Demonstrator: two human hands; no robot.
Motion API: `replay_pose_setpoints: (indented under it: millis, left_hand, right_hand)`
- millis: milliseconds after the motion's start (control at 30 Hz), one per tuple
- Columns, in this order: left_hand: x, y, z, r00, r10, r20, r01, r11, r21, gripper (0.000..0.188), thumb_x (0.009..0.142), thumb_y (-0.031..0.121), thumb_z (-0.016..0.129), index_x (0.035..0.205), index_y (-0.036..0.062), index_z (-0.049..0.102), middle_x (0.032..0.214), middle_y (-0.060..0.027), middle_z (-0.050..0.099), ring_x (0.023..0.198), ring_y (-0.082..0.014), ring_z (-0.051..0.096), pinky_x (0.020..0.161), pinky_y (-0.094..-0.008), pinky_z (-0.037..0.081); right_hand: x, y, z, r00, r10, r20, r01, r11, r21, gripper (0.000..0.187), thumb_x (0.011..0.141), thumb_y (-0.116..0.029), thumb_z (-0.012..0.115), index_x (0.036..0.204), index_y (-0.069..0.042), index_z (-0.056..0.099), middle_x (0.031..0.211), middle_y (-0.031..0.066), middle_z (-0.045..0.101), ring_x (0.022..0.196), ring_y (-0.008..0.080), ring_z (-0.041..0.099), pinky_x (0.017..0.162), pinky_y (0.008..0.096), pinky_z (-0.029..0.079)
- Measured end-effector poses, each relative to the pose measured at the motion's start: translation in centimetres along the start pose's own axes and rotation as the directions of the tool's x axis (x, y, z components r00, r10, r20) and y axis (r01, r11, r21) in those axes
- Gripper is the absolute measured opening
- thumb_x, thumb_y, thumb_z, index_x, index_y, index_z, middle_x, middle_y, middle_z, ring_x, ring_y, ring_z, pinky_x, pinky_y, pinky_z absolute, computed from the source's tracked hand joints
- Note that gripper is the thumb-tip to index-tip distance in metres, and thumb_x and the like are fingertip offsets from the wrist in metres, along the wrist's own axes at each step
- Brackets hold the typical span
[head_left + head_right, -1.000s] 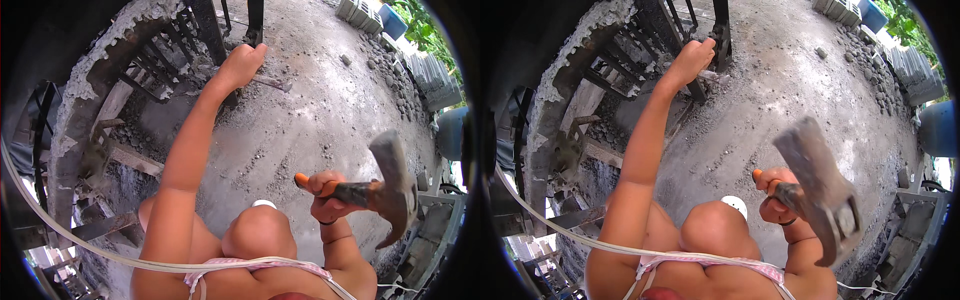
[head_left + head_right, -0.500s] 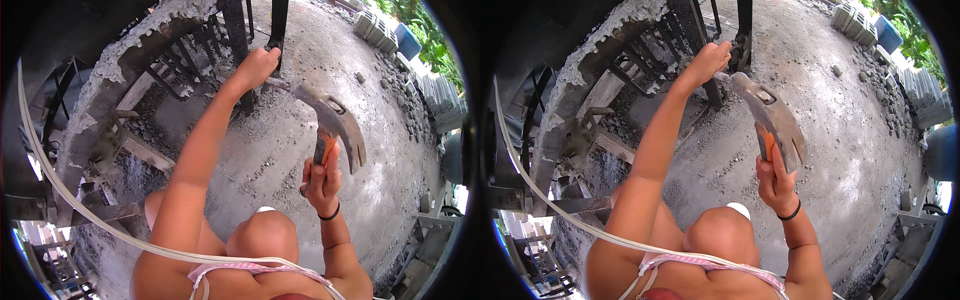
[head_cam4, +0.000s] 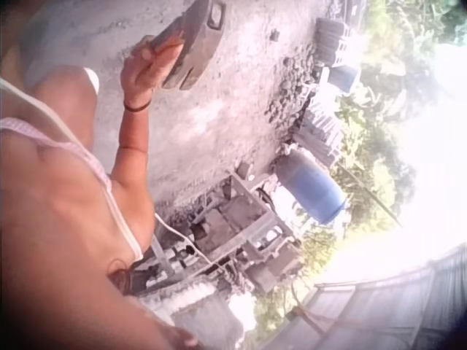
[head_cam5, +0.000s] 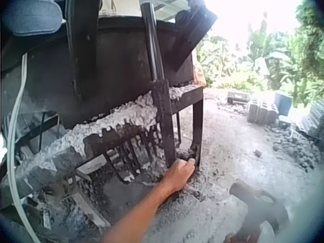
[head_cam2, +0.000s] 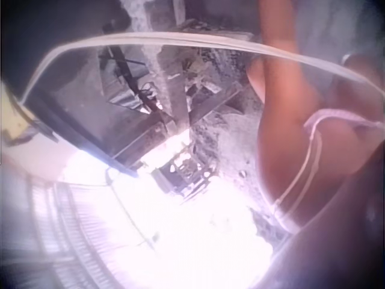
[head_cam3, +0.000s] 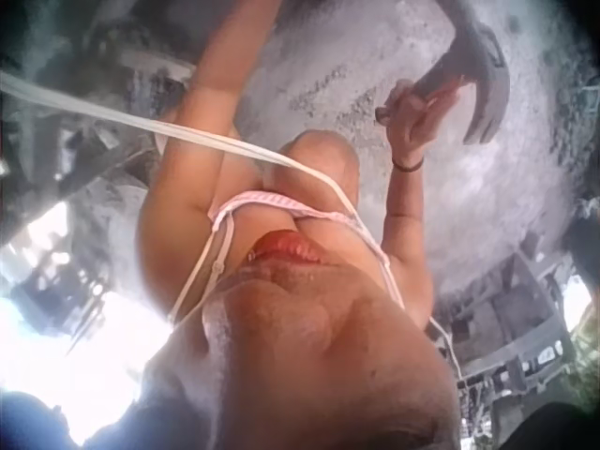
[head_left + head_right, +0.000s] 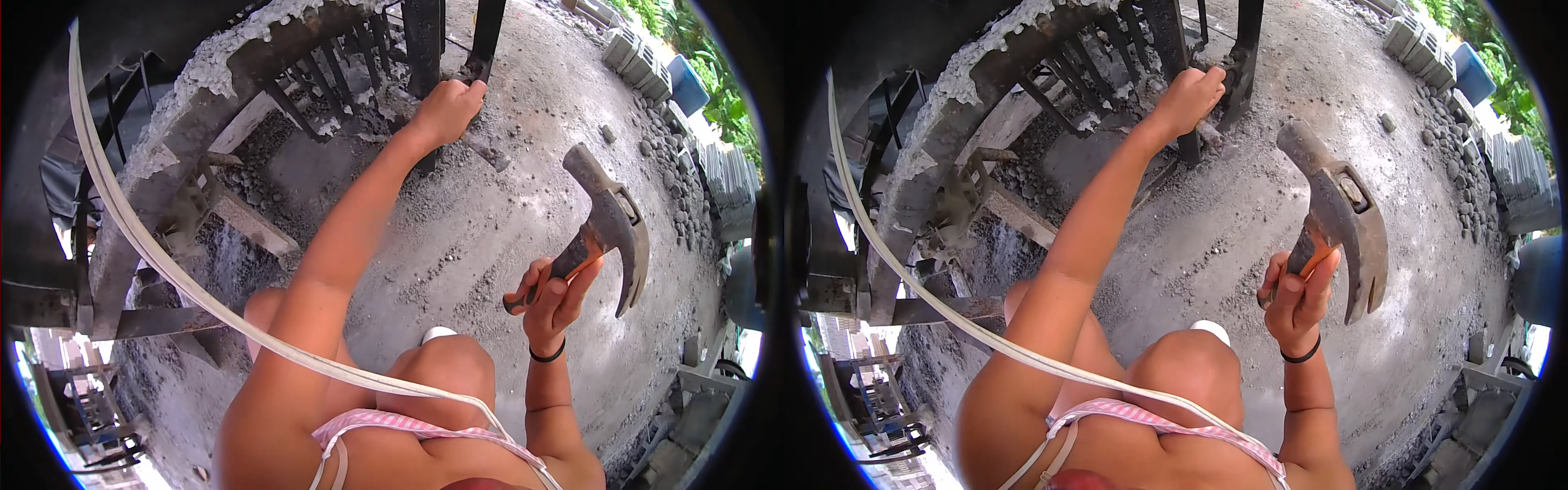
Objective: The person uses a hammer and chisel to chip away hardened concrete from a metal grate. They repeatedly strike the chisel to break the material and occasionally clear debris by hand.
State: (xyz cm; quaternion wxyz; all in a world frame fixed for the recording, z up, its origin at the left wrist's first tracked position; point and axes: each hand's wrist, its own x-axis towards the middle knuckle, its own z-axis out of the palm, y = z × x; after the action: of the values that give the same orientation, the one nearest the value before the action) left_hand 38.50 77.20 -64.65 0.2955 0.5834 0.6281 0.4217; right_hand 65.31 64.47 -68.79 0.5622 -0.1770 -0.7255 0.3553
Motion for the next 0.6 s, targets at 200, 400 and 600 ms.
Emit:
replay_pose_setpoints:
  millis: [200, 400, 600]
  left_hand:
    - [-5.9, 0.6, 0.5, 0.993, 0.112, 0.031, -0.103, 0.974, -0.201, 0.051, 0.093, 0.034, 0.037, 0.058, -0.0035, 0.036, 0.048, -0.009, 0.029, 0.047, -0.0147, 0.03, 0.05, -0.039, 0.031]
    - [-6.8, 0.0, -0.4, 0.977, 0.206, -0.057, -0.212, 0.964, -0.16, 0.049, 0.095, 0.03, 0.036, 0.058, -0.0013, 0.031, 0.051, -0.0039, 0.023, 0.048, -0.0117, 0.026, 0.048, -0.0373, 0.027]
    - [-7.1, -1.4, -1.3, 0.933, 0.288, -0.214, -0.345, 0.887, -0.307, 0.052, 0.099, 0.028, 0.028, 0.052, 0.0049, 0.025, 0.046, 0.0004, 0.025, 0.044, -0.0083, 0.025, 0.044, -0.03, 0.022]
  right_hand:
    - [0.7, -0.6, -0.5, 0.998, 0.029, 0.048, -0.029, 1.0, -0.011, 0.06, 0.101, -0.014, 0.034, 0.151, -0.019, 0.001, 0.065, 0.0046, 0.05, 0.05, 0.0093, 0.045, 0.044, 0.0229, 0.04]
    - [0.7, -1.4, 1.3, 0.992, 0.111, 0.059, -0.114, 0.991, 0.066, 0.059, 0.102, -0.018, 0.032, 0.15, -0.02, -0.001, 0.07, 0.0074, 0.051, 0.049, 0.0086, 0.046, 0.042, 0.0205, 0.039]
    - [3.0, -3.5, 2.6, 0.99, 0.127, 0.07, -0.132, 0.988, 0.075, 0.058, 0.102, -0.025, 0.03, 0.15, -0.021, -0.003, 0.071, 0.0083, 0.051, 0.049, 0.0082, 0.047, 0.038, 0.0187, 0.038]
